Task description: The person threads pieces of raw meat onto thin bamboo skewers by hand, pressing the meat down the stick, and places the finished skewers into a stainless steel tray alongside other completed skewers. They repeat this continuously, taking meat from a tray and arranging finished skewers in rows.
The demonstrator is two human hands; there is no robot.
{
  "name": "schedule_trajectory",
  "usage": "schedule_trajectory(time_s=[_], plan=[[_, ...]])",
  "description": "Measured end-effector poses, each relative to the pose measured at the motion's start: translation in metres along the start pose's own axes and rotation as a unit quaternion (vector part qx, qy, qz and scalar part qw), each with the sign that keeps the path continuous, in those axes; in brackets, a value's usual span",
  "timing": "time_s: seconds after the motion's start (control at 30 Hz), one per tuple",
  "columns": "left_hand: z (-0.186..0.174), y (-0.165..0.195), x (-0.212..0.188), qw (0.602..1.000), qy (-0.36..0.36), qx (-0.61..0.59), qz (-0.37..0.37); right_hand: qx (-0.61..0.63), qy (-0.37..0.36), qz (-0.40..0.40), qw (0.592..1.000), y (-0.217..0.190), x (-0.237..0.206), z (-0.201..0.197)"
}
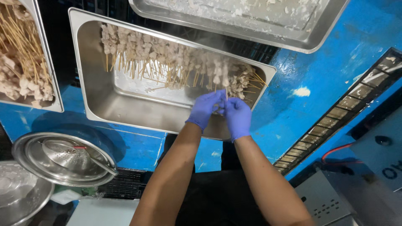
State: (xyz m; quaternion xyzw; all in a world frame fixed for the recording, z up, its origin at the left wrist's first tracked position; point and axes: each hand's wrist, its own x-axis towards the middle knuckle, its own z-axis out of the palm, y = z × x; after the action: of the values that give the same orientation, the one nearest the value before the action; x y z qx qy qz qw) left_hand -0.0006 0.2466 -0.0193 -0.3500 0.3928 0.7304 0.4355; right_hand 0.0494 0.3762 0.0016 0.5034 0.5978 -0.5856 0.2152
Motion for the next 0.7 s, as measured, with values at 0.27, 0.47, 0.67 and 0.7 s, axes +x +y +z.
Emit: schedule_trajectory(time_s=[0.27,0.47,0.67,0.7], plan=[[0.007,0.02,0.012,0.997,0.06,0.054,-0.012,-0.128,0.021,-0.103,0.986,-0.018,0.029,0.003],[0.006,0.029,0.029,0.991,0.049,0.124,0.03,0.052,0.026,-0.01,0.998,-0.003,0.018,0.016],[-0.009,0.03,0.025,0.94,0.063,0.336,0.001,0.099,-0.032,-0.014,0.994,0.019,-0.039,0.033],[-0.013,0.026,0.02,0.93,0.057,0.362,0.035,0.097,-0.028,0.007,0.995,0.021,-0.046,0.035]])
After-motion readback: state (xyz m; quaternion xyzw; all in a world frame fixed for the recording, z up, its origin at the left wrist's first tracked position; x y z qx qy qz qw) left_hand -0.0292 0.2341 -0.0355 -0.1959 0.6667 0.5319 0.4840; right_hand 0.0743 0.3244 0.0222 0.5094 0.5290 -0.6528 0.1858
